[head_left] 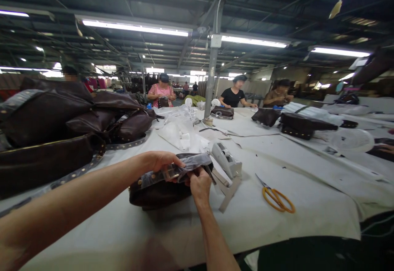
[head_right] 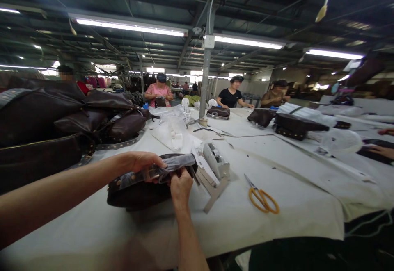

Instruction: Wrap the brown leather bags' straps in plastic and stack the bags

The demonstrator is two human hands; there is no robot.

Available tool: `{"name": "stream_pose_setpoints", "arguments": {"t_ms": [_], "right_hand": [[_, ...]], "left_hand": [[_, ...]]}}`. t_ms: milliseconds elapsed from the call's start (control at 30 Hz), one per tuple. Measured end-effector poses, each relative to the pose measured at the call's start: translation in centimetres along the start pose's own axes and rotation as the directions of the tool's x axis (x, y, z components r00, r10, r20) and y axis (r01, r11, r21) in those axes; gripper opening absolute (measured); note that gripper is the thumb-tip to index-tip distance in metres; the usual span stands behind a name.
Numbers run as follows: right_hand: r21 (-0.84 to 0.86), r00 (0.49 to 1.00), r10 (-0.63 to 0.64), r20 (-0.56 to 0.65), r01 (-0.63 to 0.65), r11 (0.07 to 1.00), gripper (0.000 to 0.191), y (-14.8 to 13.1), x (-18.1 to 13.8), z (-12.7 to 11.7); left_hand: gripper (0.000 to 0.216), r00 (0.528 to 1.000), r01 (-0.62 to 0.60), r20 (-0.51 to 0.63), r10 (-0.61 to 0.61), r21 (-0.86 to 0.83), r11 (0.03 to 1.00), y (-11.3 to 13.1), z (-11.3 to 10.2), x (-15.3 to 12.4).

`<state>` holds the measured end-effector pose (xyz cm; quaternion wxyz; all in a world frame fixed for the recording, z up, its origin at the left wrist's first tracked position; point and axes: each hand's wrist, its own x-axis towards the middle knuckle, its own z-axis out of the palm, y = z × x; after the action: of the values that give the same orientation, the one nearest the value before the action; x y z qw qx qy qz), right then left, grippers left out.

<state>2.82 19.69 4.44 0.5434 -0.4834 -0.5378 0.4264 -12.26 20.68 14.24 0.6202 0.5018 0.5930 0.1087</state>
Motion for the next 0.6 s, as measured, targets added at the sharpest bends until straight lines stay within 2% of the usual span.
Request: {"name": "stream_pose_setpoints", "arguments": {"t_ms": [100, 200, 300, 367, 400, 433, 467, 533, 600], "right_hand": [[-0.001, 0.999, -0.016, 0.028, 0.016, 1.000, 0.029, 0.0, 0.3, 0.1], [0.031, 0.988, -0.034, 0.151, 0.029, 0.999, 0.032, 0.6, 0.2, -0.7], [0.065, 0.968, -0.046, 0.245, 0.031, 0.997, 0.040, 2.3, 0.0, -3.8], [-0.089, 0.973, -0.086, 0.215, 0.107, 0.990, 0.036, 3.9, 0.1, -7.4], [-0.241, 0.970, -0.126, 0.207, 0.176, 0.955, 0.032, 4.8, 0.2, -9.5], [-0.434, 0.962, -0.173, 0.211, 0.251, 0.866, 0.030, 5.5, 0.5, -11.6], [-0.601, 0.943, -0.214, 0.253, 0.327, 0.730, 0.030, 6.2, 0.9, -13.6], [-0.708, 0.936, -0.221, 0.274, 0.352, 0.612, 0.032, 7.1, 2.0, -16.9], [-0.755, 0.915, -0.227, 0.333, 0.403, 0.518, 0.037, 7.7, 3.2, -18.6]], "left_hand": [[0.025, 0.999, -0.013, -0.037, 0.012, -0.023, 1.000, -0.1, 0.2, -0.1], [0.027, 0.998, -0.006, -0.067, 0.004, -0.034, 0.999, -0.2, 0.3, -0.1], [0.028, 0.996, 0.005, -0.089, -0.009, -0.043, 0.999, -0.4, 0.1, 0.1], [0.029, 0.996, 0.003, -0.094, -0.008, -0.048, 0.999, -0.4, -0.3, 0.2], [0.029, 0.996, -0.002, -0.092, -0.003, -0.050, 0.999, -0.4, -0.4, 0.2], [0.030, 0.996, -0.009, -0.091, 0.005, -0.052, 0.999, -0.5, -0.6, 0.3], [0.031, 0.996, -0.018, -0.092, 0.013, -0.054, 0.998, -0.5, -0.8, 0.3], [0.032, 0.994, -0.022, -0.105, 0.015, -0.066, 0.998, -0.6, -1.2, 0.4], [0.031, 0.993, -0.019, -0.115, 0.009, -0.084, 0.996, -0.7, -1.5, 0.7]]}}
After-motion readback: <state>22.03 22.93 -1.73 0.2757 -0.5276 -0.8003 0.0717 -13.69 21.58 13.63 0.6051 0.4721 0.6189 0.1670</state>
